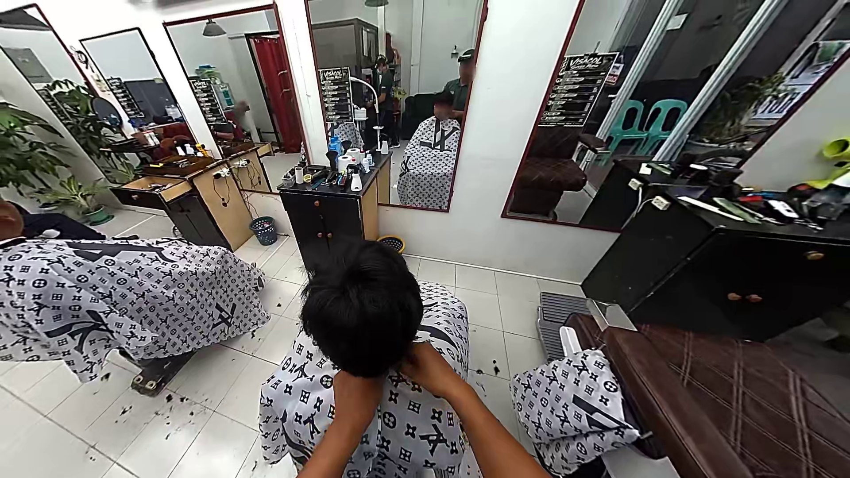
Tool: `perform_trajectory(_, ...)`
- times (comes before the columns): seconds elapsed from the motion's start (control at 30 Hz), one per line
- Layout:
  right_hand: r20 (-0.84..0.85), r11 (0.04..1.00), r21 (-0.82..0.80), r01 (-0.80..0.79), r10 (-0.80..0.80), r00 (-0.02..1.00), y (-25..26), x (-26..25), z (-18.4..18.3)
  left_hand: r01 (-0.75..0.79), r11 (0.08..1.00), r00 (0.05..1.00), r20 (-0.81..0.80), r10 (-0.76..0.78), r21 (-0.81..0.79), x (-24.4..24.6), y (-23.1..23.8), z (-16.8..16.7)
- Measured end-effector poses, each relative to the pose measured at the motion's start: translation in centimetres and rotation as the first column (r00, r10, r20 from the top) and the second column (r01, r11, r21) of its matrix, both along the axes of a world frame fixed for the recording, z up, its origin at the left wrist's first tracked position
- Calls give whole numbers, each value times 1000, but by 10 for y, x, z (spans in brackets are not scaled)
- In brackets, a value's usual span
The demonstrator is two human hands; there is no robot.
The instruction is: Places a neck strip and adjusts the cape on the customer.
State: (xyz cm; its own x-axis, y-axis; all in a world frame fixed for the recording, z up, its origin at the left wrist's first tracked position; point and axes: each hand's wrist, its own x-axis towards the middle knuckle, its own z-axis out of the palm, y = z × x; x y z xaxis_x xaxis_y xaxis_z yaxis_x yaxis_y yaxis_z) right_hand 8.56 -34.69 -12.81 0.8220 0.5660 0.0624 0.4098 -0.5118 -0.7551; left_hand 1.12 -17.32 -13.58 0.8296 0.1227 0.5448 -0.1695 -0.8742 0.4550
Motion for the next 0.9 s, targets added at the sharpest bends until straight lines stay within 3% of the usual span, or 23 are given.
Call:
perform_trajectory(0.13, 8, 998, -16, 58, -58, 998, 3, -3, 1, -34, 996, 994, 105, 42, -77, 1, -1, -11)
perform_trajectory(0.3, 19, 994, -21, 104, -103, 994, 4, -8, 2, -81, 996, 987, 135, 85, -37, 1, -7, -13)
perform_trajectory(0.4, 15, 995, -43, 91, -90, 996, 2, -8, 2, -26, 999, 990, 140, 32, -39, 3, -7, -14)
perform_trajectory(0.57, 80, 997, 17, 70, -71, 994, 0, -10, -2, 98, 980, 994, 62, -88, -171, 4, 1, -16)
perform_trajectory(0.9, 183, 999, 13, 46, -48, 982, -1, -12, 0, 158, 987, 986, 37, -160, 38, 4, 5, -6)
